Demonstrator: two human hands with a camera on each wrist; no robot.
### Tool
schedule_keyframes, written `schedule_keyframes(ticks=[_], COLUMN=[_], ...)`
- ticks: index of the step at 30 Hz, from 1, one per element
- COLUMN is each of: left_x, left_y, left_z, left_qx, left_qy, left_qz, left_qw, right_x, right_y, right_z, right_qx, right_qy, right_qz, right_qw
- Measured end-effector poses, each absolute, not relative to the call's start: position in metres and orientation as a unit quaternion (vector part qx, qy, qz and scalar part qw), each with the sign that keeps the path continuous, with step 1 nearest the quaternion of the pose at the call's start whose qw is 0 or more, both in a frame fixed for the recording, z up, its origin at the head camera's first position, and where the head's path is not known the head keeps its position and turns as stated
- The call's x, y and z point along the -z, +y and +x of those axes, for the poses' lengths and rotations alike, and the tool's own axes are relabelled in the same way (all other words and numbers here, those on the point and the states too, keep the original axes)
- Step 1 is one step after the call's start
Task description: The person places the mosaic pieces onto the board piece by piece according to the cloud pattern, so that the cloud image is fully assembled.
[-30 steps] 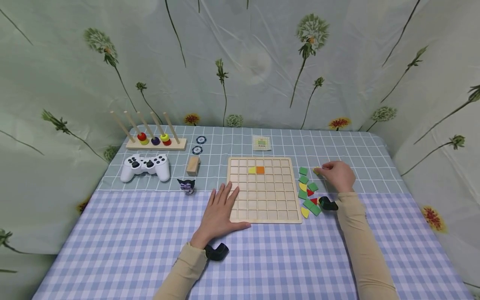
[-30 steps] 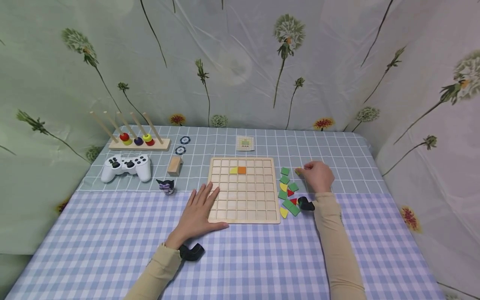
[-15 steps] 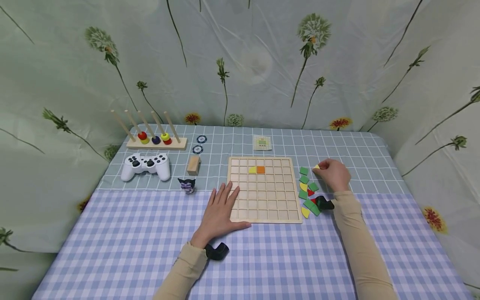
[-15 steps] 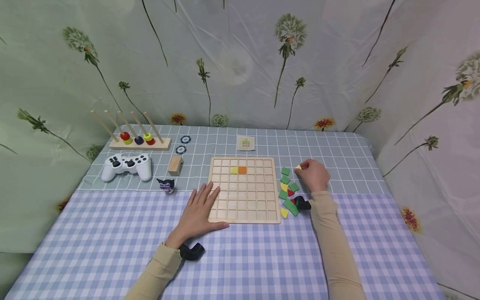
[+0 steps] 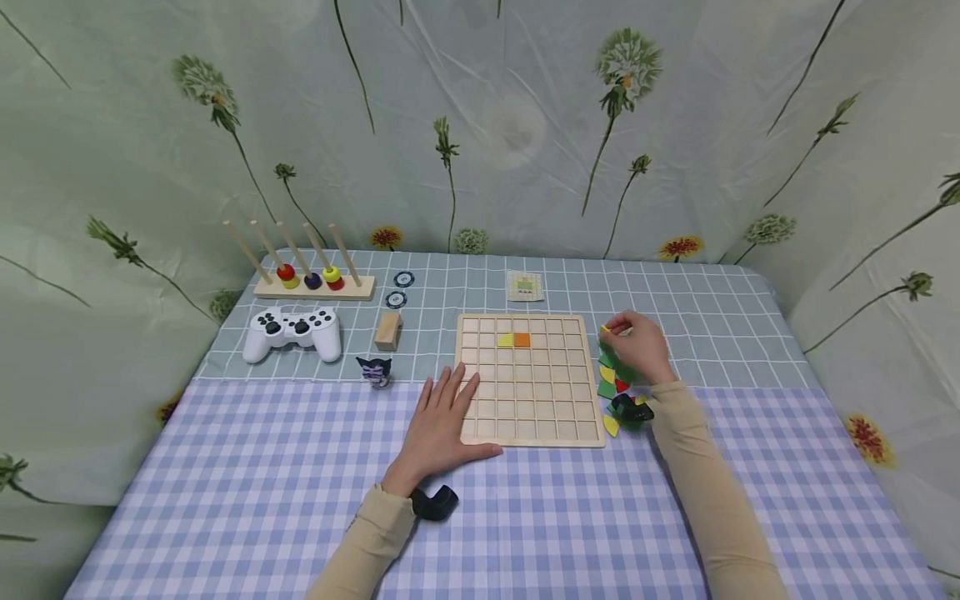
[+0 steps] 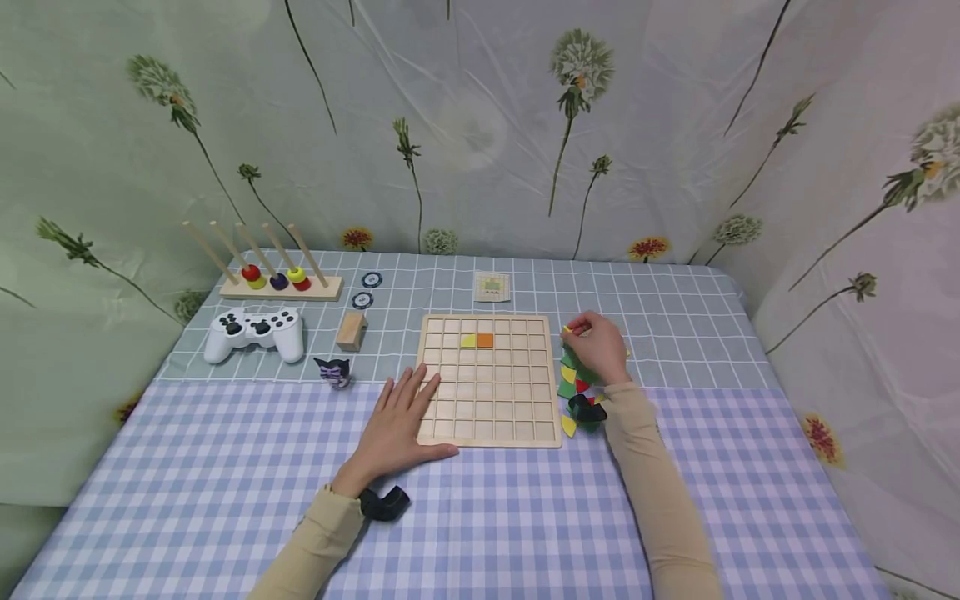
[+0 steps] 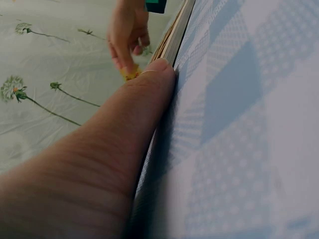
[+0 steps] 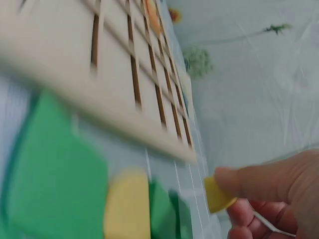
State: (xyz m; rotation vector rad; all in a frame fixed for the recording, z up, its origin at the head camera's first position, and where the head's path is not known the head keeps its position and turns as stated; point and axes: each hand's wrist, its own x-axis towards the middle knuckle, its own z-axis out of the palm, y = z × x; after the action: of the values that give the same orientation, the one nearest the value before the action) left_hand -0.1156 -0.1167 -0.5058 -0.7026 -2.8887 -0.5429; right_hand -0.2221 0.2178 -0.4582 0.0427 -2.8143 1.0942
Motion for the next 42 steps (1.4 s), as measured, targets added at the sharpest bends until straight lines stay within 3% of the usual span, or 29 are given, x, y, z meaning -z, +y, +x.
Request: schedule_keyframes(ticks=[12, 22, 36, 42], left_x=[0.504, 0.505, 0.506, 0.507], left_y=[-0.116, -0.116, -0.117, -0.117], left_z=[-0.115, -0.116, -0.116, -0.116], left_qx=[0.179, 0.169, 0.169, 0.176], left_qy=[-0.955, -0.959, -0.958, -0.955], left_qz=[-0.231, -0.224, -0.226, -0.231], left_qw=[0.057, 0.045, 0.048, 0.06], right_x=[0.46, 0.463, 0.464, 0.464], right_y=[0.163, 0.142, 0.132, 0.137], right_z=[-0.233, -0.239, -0.235, -0.23], right_qx=[-0.441, -0.417, -0.355, -0.348], right_qy=[-0.894, -0.903, -0.933, -0.933], right_qz=[0.082, 0.099, 0.055, 0.094], right_qw=[-0.005, -0.038, -0.016, -0.007])
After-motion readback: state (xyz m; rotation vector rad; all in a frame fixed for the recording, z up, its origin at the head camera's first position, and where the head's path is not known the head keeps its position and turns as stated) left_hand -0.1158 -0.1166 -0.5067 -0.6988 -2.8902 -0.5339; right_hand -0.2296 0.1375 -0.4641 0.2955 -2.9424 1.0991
